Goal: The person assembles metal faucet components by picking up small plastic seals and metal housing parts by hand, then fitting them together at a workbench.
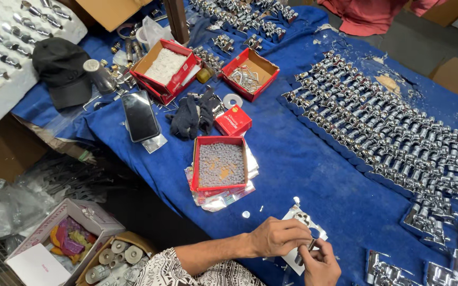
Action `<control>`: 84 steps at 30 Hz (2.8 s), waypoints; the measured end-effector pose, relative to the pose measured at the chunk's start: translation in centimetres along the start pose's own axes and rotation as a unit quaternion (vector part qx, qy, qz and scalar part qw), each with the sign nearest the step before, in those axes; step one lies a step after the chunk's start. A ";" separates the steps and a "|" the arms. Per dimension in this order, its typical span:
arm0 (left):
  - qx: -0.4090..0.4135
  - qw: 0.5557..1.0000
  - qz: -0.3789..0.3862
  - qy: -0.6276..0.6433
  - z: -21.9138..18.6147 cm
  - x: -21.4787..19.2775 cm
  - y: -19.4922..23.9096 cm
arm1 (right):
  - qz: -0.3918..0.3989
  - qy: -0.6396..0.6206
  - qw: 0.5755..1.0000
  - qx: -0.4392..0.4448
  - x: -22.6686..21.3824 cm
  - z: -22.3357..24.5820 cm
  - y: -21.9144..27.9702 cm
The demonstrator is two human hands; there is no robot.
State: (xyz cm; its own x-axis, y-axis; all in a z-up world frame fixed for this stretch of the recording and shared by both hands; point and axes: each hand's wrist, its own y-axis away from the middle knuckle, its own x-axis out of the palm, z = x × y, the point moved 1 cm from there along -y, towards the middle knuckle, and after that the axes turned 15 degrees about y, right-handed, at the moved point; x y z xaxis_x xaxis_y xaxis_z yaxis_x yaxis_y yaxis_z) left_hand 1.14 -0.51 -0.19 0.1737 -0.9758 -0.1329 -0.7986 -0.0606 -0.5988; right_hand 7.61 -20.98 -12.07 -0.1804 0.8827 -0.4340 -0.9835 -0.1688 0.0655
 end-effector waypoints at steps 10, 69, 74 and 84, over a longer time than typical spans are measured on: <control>-0.260 0.936 -0.028 0.237 1.7 0.7 0.4 | -0.008 0.112 0.991 0.075 -0.3 4.0 1.2; -0.131 0.972 0.067 0.183 0.8 -1.8 0.4 | 0.137 -0.357 0.916 0.124 -0.8 -2.4 0.5; -0.271 0.954 0.032 0.123 0.9 -2.2 -0.1 | 0.079 -0.211 0.974 0.033 -0.2 -0.8 1.5; -0.248 0.953 -0.001 0.175 1.6 -2.7 0.2 | 0.056 -0.122 0.991 -0.008 0.7 1.7 0.8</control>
State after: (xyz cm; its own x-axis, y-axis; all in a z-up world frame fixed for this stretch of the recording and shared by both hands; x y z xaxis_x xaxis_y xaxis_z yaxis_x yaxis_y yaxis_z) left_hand 1.39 2.40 -1.20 0.0416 -0.9806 0.1913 -0.9878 -0.0692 -0.1397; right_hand 6.65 -19.78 -10.78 -0.2881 0.9375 -0.1952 -0.9572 -0.2765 0.0850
